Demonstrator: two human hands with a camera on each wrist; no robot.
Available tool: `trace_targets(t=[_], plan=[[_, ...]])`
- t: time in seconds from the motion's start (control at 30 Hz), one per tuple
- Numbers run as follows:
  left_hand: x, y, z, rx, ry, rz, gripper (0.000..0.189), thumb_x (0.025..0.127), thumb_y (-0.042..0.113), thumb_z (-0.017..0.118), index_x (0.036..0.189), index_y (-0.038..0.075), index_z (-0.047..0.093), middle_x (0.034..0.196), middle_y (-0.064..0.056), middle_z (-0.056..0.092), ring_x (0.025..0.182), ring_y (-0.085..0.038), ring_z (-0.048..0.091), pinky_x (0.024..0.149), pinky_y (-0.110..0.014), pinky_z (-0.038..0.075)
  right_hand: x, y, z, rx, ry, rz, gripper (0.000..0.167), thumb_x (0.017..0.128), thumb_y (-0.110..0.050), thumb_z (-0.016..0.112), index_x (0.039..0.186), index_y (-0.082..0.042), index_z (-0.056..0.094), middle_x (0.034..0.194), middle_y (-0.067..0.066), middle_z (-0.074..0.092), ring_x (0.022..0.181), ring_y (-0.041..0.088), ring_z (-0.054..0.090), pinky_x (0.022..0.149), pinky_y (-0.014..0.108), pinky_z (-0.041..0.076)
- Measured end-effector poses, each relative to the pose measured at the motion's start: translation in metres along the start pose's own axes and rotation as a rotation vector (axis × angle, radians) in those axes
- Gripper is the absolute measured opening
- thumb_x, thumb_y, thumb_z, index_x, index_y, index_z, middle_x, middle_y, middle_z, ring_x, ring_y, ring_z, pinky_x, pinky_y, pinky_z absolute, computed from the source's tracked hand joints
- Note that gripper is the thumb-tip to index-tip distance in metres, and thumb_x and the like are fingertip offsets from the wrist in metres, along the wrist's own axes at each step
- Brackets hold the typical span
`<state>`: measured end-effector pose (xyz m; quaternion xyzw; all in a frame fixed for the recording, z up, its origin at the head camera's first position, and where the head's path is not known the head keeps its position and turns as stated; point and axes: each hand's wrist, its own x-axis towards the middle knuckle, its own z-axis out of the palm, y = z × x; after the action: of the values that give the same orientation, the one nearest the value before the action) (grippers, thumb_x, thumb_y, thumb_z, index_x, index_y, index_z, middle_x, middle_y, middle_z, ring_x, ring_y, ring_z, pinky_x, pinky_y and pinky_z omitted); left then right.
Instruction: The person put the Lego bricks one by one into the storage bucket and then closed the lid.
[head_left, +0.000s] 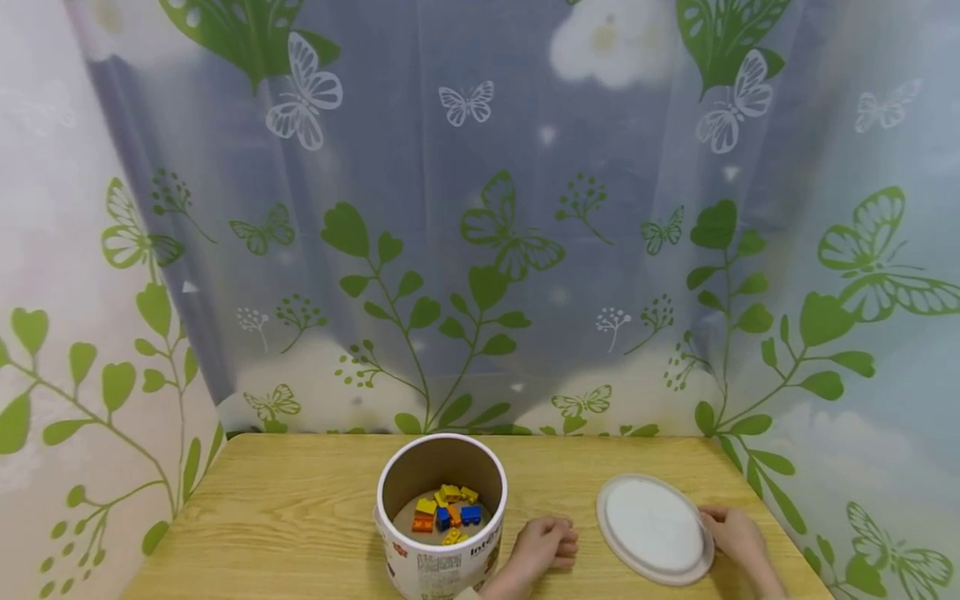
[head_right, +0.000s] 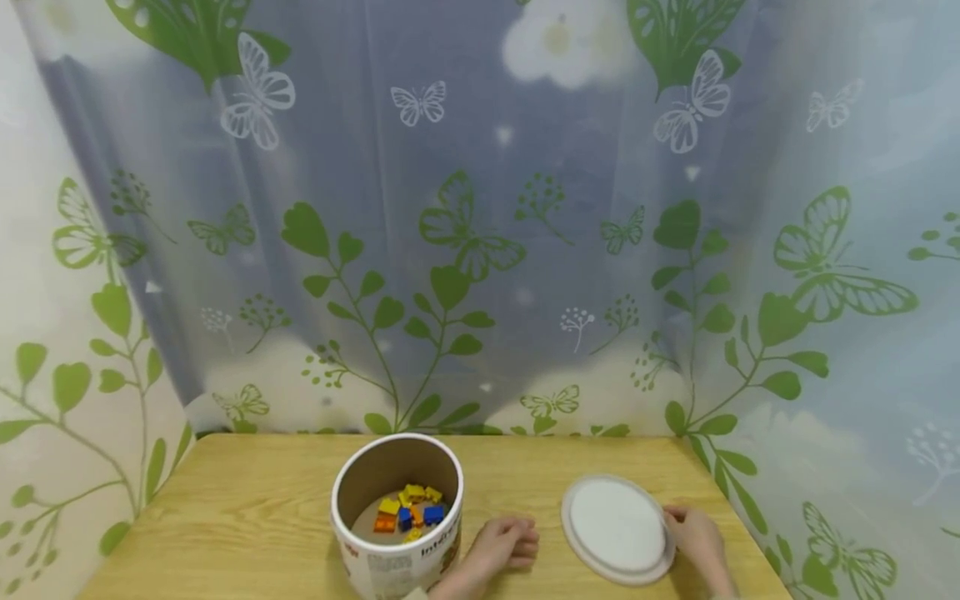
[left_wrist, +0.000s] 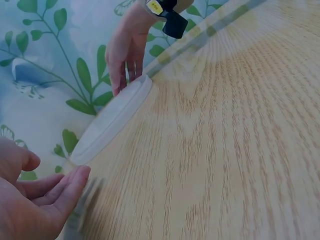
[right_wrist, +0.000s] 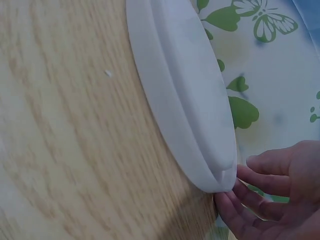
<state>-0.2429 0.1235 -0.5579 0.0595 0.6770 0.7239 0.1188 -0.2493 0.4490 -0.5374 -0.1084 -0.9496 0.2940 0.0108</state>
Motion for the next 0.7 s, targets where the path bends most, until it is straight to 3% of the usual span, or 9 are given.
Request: trace_targets(t=[0.13,0.23,0.5,0.7], plan=[[0.002,-0.002,0.0,0.012,0.017,-0.014,0.031,0.1,0.008,0.053,0.112,-0.018,0.065,0.093,-0.015,0.073,0.084,-0.024,0.073,0.074,-0.037,0.063,0.0,-0.006,0.005,0.049,-0.017,0.013,0.039,0.1,-0.018,0.056,0.121,0.013,0.064,0.102,0.024,0.072,0.077,0.016,0.065,0.066,0.028,0.052],[0.002,-0.001,0.0,0.005,0.024,-0.018,0.029,0.099,0.009,0.054,0.106,-0.017,0.067,0.09,-0.015,0.072,0.081,-0.021,0.072,0.073,-0.036,0.063,0.0,-0.009,0.009,0.081,-0.023,0.008,0.04,0.1,-0.019,0.056,0.122,0.014,0.064,0.101,0.024,0.072,0.075,0.012,0.065,0.064,0.026,0.054],[0.002,-0.003,-0.001,0.031,0.04,-0.077,0.029,0.096,0.005,0.054,0.111,-0.016,0.066,0.088,-0.013,0.072,0.078,-0.019,0.072,0.072,-0.034,0.063,-0.004,-0.021,0.017,0.211,-0.038,0.026,0.038,0.1,-0.012,0.056,0.123,0.018,0.06,0.09,0.017,0.071,0.069,0.013,0.066,0.061,0.027,0.058],[0.0,-0.001,-0.006,0.075,0.062,-0.066,0.027,0.094,0.005,0.054,0.107,-0.014,0.068,0.085,-0.011,0.069,0.075,-0.016,0.069,0.07,-0.033,0.063,-0.007,-0.025,0.027,0.308,-0.086,0.029,0.032,0.098,-0.005,0.059,0.118,0.019,0.061,0.085,0.012,0.071,0.069,0.017,0.069,0.062,0.032,0.061]])
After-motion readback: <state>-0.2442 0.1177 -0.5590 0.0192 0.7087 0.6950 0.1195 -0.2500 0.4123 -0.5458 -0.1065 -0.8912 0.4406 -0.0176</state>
